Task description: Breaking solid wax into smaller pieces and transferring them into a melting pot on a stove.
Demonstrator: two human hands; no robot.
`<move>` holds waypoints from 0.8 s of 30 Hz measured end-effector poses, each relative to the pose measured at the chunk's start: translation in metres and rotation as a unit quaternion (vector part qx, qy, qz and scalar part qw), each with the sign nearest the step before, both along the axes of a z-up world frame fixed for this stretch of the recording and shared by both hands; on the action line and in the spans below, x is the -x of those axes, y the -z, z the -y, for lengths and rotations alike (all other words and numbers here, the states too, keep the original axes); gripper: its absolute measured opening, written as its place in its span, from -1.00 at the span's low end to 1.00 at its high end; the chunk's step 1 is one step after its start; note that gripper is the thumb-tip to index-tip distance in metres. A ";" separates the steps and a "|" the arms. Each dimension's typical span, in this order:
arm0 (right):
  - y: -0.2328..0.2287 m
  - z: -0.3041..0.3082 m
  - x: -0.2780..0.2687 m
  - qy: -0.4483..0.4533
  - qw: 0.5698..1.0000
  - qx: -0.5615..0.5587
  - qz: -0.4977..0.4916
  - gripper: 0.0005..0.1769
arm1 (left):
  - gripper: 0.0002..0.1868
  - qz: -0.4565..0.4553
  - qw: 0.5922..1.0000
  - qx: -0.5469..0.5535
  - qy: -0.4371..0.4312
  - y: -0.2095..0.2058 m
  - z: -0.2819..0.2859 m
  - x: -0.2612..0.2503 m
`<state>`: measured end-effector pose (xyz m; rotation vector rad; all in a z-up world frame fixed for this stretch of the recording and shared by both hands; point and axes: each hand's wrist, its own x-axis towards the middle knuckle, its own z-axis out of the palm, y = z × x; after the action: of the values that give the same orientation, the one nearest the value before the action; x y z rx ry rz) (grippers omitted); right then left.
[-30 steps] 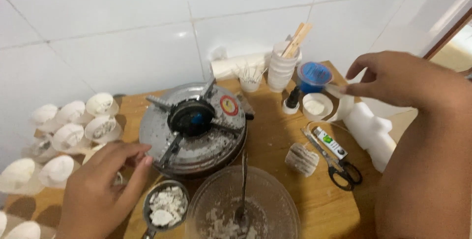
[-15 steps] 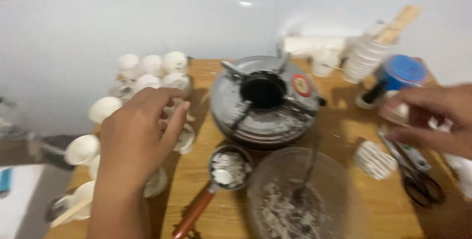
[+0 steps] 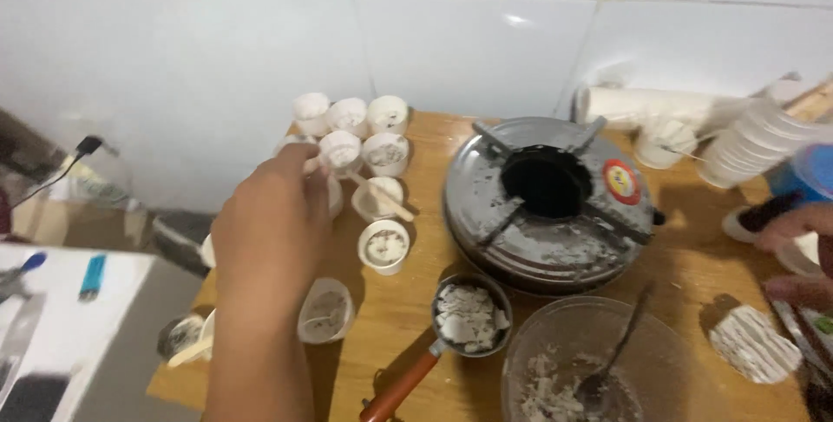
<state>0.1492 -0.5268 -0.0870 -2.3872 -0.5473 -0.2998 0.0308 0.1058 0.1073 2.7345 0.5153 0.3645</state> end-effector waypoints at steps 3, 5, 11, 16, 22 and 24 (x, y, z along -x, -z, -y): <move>-0.070 -0.004 0.018 -0.015 0.990 -0.077 -0.115 -0.45 | -0.60 0.065 0.996 -0.016 0.066 0.016 0.010 -0.006; -0.144 -0.039 0.056 0.053 0.995 -0.019 -0.081 -0.58 | -0.64 0.064 0.989 -0.040 0.128 0.023 0.031 -0.005; -0.210 -0.046 0.098 0.257 0.960 0.071 -0.083 -0.82 | -0.78 0.178 0.919 -0.136 0.326 0.042 0.070 -0.006; -0.232 -0.043 0.092 0.352 0.881 0.287 -0.134 -0.77 | -0.89 0.288 0.861 -0.180 0.380 0.053 0.076 -0.009; -0.249 -0.075 0.072 0.312 0.841 0.375 -0.235 -0.72 | -0.90 0.304 0.847 -0.152 0.409 0.062 0.080 -0.012; -0.250 -0.088 0.066 0.324 0.844 0.329 -0.274 -0.68 | -0.89 0.295 0.859 -0.140 0.394 0.064 0.081 -0.012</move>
<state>0.0834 -0.4390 0.1634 -3.0755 0.5414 0.3603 0.0431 0.0245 0.0437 2.5880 -0.8524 1.0364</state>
